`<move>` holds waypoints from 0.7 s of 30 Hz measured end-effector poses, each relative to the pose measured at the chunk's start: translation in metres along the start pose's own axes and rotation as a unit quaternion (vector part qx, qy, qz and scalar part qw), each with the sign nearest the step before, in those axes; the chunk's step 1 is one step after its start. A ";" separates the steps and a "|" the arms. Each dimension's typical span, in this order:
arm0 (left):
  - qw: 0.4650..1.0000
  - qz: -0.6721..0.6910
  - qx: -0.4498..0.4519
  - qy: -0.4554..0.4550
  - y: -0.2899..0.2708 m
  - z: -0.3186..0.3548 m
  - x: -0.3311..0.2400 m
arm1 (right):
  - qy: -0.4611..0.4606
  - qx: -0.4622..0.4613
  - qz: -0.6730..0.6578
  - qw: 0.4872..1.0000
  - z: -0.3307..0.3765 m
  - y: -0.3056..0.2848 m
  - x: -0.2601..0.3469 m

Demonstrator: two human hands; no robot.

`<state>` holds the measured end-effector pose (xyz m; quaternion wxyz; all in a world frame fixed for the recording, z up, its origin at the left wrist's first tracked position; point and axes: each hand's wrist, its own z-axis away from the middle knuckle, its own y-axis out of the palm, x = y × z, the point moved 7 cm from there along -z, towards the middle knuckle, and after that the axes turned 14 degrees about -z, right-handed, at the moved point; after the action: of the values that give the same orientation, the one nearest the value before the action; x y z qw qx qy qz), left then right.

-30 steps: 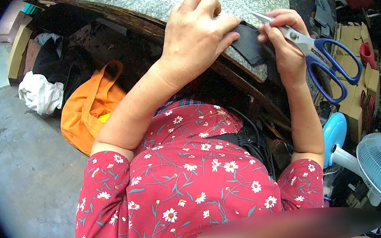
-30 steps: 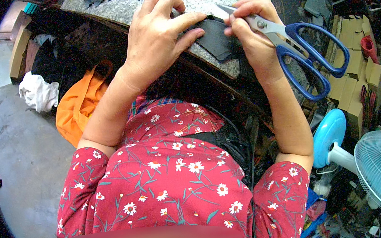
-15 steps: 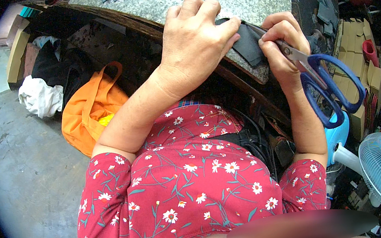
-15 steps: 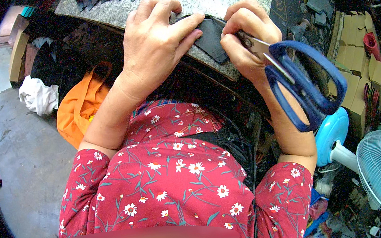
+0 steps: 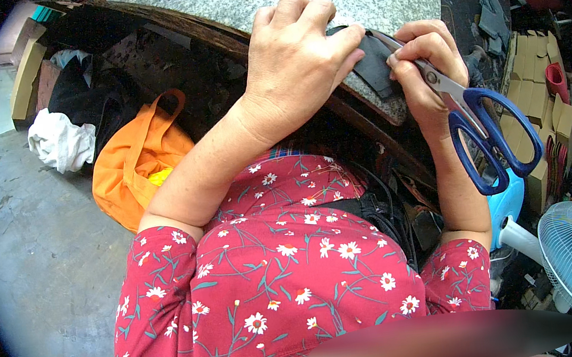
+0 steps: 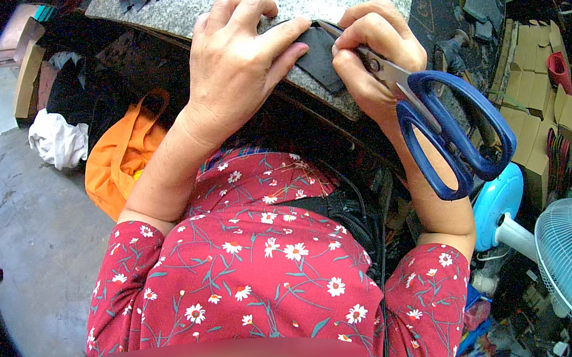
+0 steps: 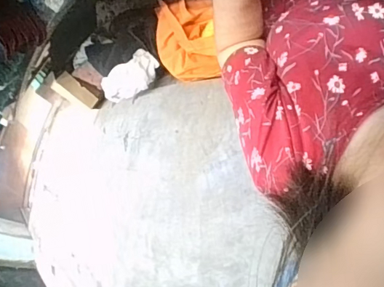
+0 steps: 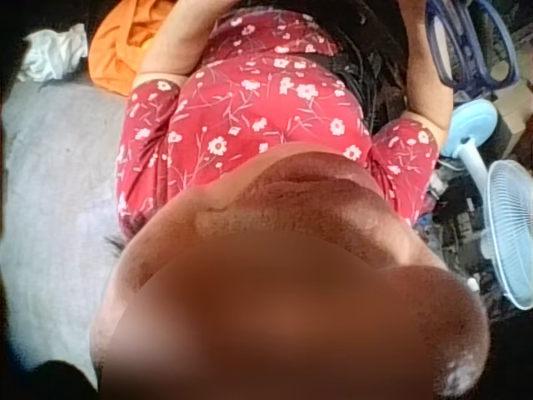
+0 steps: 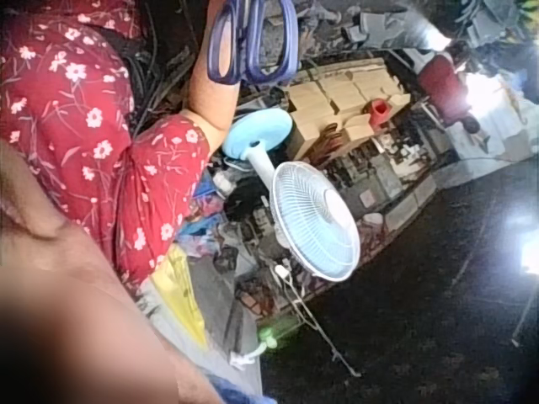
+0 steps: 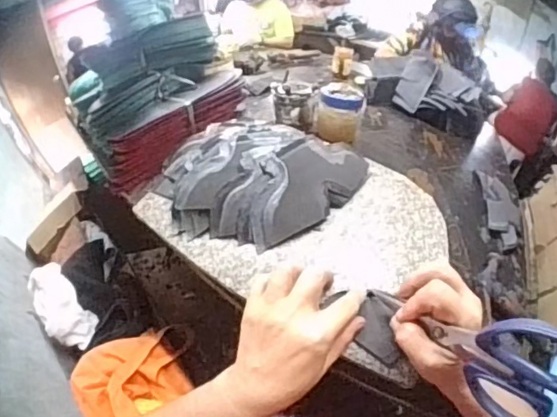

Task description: The person repeatedly cuts dark flexible material into identical shapes using scissors, then uses a hammer to tap the edges of each piece. The finished pieces are stacked on the table.

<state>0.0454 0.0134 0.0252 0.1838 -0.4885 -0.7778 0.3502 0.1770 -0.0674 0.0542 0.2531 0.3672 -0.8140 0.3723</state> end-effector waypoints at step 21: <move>0.999 0.038 -0.008 -0.004 -0.006 -0.001 0.011 | 0.030 0.008 -0.021 0.999 -0.006 0.006 -0.005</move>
<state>0.0373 0.0215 0.0300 0.1629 -0.5180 -0.7620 0.3529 0.1762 -0.0582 0.0522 0.2823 0.3751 -0.7950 0.3841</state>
